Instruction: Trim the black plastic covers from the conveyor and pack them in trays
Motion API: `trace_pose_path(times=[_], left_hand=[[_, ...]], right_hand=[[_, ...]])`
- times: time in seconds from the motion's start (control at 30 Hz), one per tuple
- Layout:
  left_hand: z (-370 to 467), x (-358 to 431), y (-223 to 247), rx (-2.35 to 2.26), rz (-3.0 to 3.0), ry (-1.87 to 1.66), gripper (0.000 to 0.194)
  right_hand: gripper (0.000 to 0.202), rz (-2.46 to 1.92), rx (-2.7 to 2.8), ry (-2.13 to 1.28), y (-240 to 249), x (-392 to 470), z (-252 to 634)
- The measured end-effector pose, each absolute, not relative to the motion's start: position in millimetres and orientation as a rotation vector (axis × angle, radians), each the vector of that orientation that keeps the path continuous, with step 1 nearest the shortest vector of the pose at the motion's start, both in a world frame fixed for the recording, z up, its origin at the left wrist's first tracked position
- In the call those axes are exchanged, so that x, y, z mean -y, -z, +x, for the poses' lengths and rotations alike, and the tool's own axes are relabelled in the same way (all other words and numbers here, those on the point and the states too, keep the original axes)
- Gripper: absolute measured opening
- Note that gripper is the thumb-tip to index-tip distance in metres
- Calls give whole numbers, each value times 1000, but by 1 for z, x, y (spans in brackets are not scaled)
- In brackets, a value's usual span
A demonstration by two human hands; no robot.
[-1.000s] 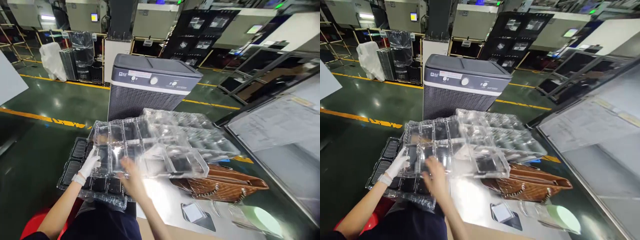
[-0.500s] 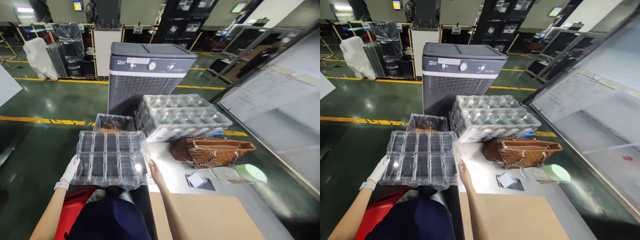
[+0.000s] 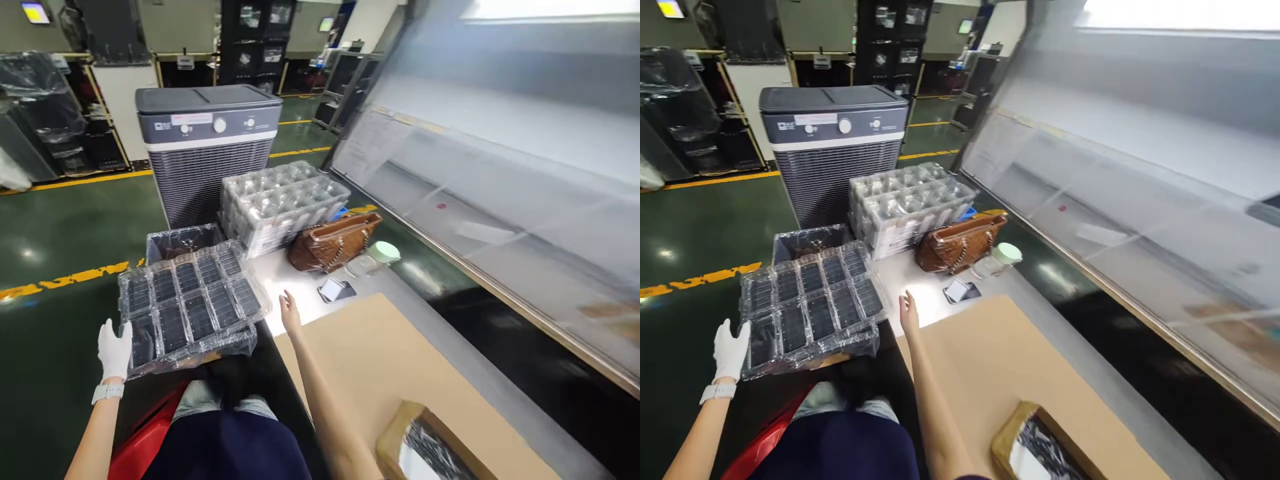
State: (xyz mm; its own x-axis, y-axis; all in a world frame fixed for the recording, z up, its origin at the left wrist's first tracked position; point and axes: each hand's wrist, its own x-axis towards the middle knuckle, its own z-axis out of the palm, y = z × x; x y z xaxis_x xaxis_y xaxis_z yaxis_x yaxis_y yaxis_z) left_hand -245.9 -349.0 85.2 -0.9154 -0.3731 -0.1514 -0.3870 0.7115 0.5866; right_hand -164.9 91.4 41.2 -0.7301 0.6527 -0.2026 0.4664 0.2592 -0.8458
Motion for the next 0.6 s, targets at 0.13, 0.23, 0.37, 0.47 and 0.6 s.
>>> trace_pose_path(times=[0.13,0.23,0.37,0.47,0.6], left_hand=[[-225,285,-97,-2994,-124,-1108,63],[-189,211,-88,-2641,439,-1073,59],[-114,111,-74,-2149,1042,-777,53],[-44,44,-66,-1913,1262,-672,55],[58,-19,-53,-1666,1430,-602,55]], right_hand=[[55,-1125,2226,-1490,-46,-72,-45],[49,-1236,2103,-1427,-56,-63,56],[42,-1514,1760,-1063,-86,-79,204],[45,-1721,1422,-630,-124,-101,339],[48,-1934,1033,-56,-190,-114,524]])
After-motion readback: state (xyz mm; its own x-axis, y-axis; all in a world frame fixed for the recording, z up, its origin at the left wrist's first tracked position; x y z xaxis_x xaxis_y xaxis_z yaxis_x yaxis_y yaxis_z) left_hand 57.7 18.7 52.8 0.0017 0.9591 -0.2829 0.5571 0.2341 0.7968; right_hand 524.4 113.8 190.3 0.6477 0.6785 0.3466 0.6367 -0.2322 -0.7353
